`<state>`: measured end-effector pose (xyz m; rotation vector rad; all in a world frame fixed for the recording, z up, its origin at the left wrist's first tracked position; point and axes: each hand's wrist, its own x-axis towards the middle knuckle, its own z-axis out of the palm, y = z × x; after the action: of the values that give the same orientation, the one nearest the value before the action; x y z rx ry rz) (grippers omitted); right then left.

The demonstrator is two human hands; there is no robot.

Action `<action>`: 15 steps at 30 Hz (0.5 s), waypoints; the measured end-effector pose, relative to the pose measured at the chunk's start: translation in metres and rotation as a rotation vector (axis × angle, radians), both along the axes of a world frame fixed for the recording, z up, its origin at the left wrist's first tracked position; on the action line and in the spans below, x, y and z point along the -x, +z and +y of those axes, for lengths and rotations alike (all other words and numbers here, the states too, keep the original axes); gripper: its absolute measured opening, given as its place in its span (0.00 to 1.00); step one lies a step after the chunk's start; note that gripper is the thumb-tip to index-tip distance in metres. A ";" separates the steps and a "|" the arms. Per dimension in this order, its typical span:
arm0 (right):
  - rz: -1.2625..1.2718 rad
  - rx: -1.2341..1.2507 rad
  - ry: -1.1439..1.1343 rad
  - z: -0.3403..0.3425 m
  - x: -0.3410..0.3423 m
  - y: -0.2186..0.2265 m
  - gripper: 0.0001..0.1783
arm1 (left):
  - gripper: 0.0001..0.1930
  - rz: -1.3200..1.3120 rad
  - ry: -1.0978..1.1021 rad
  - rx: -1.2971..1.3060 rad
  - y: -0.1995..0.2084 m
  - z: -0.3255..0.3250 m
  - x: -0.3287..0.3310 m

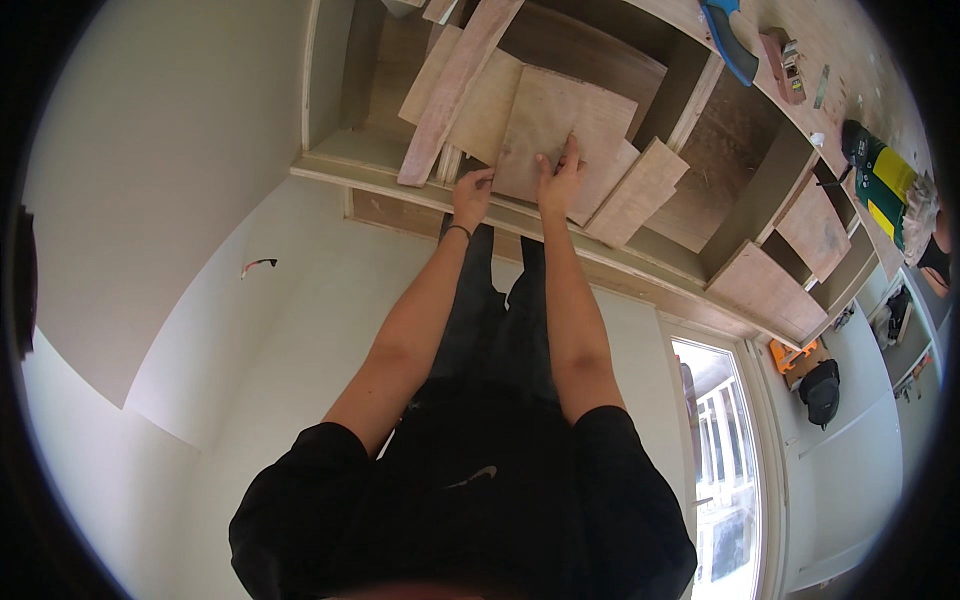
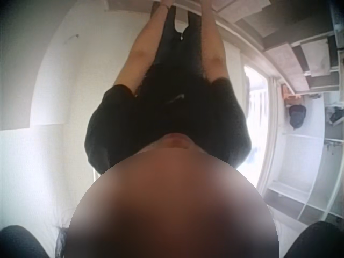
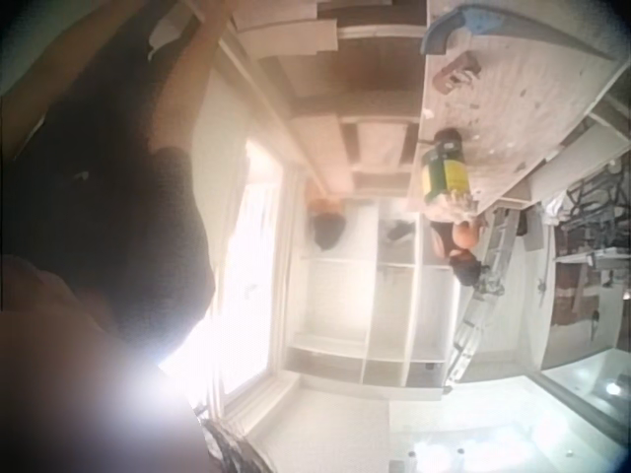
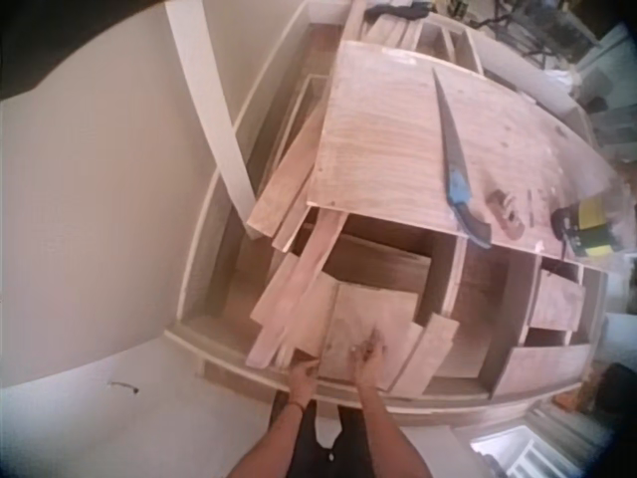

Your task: The person assembles wooden furniture by fitting wooden panels into a cabinet frame. They use a hammer to secure the panels and adjust their positions to ensure a proper fit.

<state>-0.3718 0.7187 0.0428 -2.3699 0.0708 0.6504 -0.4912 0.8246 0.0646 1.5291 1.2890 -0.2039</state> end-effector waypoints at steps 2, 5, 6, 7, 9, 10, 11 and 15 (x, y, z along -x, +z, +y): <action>0.015 0.016 -0.014 0.000 0.001 0.000 0.44 | 0.15 0.012 -0.020 -0.017 0.002 0.000 -0.002; -0.004 -0.040 -0.034 0.001 0.001 -0.001 0.44 | 0.14 0.018 -0.052 -0.044 0.003 0.000 -0.002; -0.036 -0.044 -0.013 0.001 0.001 -0.001 0.44 | 0.14 0.005 -0.059 -0.048 0.003 0.001 -0.001; -0.017 -0.029 -0.011 0.001 0.001 -0.001 0.44 | 0.14 0.013 -0.067 -0.030 0.001 0.001 -0.001; -0.001 -0.014 -0.005 0.000 0.001 0.000 0.44 | 0.13 -0.030 -0.071 -0.050 -0.004 0.004 0.001; -0.003 -0.015 -0.001 0.000 0.001 0.001 0.44 | 0.12 -0.015 -0.074 -0.025 -0.006 0.005 0.001; 0.009 0.004 -0.015 0.000 0.001 0.001 0.44 | 0.12 -0.050 -0.080 -0.049 -0.008 0.006 0.002; -0.024 -0.002 0.000 0.000 0.001 0.002 0.44 | 0.12 -0.079 -0.074 -0.038 -0.012 0.006 0.004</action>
<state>-0.3733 0.7183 0.0445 -2.3752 0.0593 0.6217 -0.4950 0.8304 0.0527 1.6034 1.1810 -0.1659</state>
